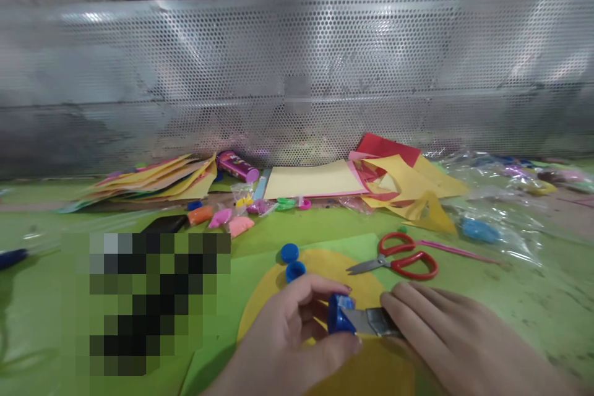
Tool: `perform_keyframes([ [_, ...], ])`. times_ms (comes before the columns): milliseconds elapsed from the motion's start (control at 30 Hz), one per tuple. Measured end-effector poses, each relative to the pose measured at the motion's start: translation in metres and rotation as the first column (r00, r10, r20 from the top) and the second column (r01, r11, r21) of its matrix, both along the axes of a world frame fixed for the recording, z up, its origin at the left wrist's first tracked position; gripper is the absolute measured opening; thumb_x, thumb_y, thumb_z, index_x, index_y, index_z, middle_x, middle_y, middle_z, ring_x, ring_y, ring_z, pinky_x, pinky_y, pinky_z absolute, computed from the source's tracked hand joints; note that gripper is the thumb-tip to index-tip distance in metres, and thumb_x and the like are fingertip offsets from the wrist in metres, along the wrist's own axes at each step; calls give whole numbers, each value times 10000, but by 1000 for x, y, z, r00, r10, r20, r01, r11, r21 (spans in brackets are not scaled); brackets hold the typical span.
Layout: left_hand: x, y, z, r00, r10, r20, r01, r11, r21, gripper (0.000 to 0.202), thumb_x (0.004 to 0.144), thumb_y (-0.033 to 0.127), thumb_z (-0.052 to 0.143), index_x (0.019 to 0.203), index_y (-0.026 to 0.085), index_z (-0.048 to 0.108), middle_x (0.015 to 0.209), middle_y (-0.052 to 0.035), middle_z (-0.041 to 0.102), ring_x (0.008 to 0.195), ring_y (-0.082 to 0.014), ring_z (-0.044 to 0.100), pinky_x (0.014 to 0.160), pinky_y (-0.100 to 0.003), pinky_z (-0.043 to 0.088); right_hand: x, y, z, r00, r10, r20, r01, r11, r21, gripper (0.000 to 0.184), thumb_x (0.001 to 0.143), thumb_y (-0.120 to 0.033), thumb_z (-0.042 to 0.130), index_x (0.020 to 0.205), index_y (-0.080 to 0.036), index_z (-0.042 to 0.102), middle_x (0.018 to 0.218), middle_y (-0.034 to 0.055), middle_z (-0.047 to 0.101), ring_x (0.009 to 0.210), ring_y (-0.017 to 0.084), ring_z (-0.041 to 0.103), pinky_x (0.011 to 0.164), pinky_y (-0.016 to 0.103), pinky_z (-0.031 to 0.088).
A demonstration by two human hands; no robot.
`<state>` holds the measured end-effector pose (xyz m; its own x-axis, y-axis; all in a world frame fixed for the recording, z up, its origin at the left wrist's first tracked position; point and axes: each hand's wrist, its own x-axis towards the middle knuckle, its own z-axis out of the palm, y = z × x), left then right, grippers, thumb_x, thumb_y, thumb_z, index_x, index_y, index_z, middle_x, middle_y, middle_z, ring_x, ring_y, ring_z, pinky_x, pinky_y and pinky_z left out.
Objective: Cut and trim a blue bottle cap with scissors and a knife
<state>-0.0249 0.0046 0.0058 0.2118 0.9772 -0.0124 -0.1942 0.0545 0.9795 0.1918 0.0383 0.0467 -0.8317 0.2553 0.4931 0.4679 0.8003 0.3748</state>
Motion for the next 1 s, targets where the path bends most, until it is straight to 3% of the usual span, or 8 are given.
perform_keyframes([
  [300,-3,-2,11,998,-19,-55,19,1000,-3,354,695,292,849,1003,215,694,969,-42,763,931,-222,676,853,-359,493,2,4,-10,1000,-11,-2,11,997,80,302,758,27,363,928,-162,526,728,33,624,540,197,588,444,309,437],
  [700,2,-6,12,994,-42,-100,36,997,-61,419,615,322,850,970,180,679,930,-76,760,885,-248,684,810,-378,507,-2,2,-9,999,38,8,-38,997,65,287,818,12,343,909,-153,559,700,46,629,545,192,583,445,307,453],
  [1000,2,-9,19,978,-42,-203,35,999,-36,376,655,309,830,990,183,714,915,-73,766,858,-245,665,771,-368,478,0,1,-13,998,61,2,-61,997,50,308,870,13,293,912,-153,549,707,49,627,567,199,602,483,308,448],
])
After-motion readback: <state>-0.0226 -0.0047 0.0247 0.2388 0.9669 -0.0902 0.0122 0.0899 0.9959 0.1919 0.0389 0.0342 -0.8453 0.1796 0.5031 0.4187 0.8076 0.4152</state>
